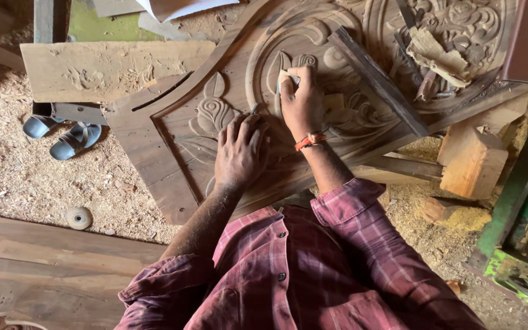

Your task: The person carves a floral design into a wooden panel using a chisel and mallet. They repeatedly strike the chisel to shape the wood and occasionally brush away sawdust with their hand.

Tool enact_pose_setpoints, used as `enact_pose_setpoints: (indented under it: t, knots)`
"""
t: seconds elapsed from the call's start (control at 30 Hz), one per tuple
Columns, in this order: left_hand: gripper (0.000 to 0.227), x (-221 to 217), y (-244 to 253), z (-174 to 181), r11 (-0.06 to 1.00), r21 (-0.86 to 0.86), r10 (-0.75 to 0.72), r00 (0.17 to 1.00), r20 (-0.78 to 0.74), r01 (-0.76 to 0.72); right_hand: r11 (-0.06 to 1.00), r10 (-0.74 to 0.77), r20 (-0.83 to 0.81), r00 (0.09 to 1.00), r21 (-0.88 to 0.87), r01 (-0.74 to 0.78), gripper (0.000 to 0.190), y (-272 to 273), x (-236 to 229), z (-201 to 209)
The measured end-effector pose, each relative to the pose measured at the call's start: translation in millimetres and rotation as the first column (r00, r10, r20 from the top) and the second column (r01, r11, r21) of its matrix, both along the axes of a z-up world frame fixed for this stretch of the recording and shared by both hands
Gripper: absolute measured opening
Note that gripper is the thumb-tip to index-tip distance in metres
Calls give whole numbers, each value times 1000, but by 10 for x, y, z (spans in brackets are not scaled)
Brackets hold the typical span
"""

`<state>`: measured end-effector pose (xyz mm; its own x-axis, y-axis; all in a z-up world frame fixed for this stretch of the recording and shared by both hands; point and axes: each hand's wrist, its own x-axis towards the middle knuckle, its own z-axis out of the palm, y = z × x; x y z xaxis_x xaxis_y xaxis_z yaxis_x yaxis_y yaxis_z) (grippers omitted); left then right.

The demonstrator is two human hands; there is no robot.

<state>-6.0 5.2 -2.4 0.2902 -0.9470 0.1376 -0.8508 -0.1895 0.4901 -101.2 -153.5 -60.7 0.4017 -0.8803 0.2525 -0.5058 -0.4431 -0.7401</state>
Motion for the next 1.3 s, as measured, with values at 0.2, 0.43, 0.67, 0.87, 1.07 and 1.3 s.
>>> enact_pose_setpoints:
  t: [0.2, 0.43, 0.67, 0.87, 1.07, 1.3]
  knots:
    - [35, 29, -23, 1, 999, 36, -5, 1000, 29, 4, 998, -55, -62, 997, -42, 52, 13, 51, 129, 91]
    - [36, 17, 17, -4, 999, 40, -6, 1000, -17, 7, 988, -27, -28, 999, -155, 23, 12, -20, 123, 42]
    - [33, 46, 5, -28, 1000, -5, -5, 1000, -11, 5, 998, -58, -63, 996, -19, 57, 12, -147, 218, 66]
    - [32, 50, -28, 43, 1000, 11, -9, 1000, -24, 9, 995, -6, -48, 999, -99, 1, 17, -199, 189, 94]
    - [34, 42, 2, -30, 1000, -7, -5, 1000, -9, 5, 995, 10, -118, 993, -95, -21, 17, -363, 189, 13]
    - [32, 55, -17, 44, 1000, 3, 3, 1000, 0, -3, 990, 21, -128, 992, -139, -38, 16, -355, 226, 96]
